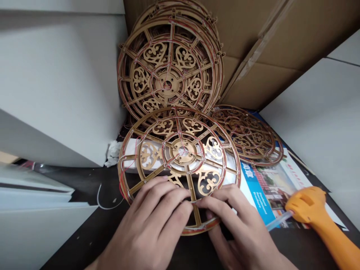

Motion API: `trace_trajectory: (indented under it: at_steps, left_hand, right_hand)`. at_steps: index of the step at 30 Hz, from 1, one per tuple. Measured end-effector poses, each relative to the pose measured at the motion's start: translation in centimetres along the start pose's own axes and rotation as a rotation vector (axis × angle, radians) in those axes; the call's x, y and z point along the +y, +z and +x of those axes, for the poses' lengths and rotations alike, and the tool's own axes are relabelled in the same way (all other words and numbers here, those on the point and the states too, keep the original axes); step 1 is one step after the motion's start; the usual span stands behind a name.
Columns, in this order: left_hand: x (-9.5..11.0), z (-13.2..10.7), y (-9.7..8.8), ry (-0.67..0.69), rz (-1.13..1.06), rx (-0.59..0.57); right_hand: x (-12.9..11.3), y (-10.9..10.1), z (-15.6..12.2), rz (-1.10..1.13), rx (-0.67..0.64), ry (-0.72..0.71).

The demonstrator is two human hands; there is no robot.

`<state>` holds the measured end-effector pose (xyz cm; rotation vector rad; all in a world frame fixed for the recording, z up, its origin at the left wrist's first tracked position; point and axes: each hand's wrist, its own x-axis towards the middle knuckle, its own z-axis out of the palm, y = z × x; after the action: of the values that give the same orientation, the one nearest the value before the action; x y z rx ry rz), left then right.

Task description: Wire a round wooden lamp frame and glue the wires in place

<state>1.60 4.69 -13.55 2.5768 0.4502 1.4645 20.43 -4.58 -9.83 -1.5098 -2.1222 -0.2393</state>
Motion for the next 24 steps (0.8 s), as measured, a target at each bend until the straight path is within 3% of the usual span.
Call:
trace_trajectory:
  at_steps: [4,9,15,24]
  left_hand:
    - [0.1,-0.2,0.2,-0.002,0.013,-0.097]
    - [0.1,-0.2,0.3,-0.024,-0.023,0.025]
    - [0.3,0.3,-0.9,-0.011,0.021,-0.15]
    - [0.5,0.1,-0.6,-0.016,0.014,-0.139]
  right_hand:
    - [0.1,-0.2,0.0,0.001,-0.02,0.004]
    - [0.3,-0.1,0.0,0.007,-0.018,-0.015]
    - [0.2,0.3,-0.2,0.043,-0.01,0.021]
    - [0.2,0.3,-0.4,-0.032,0.016,-0.014]
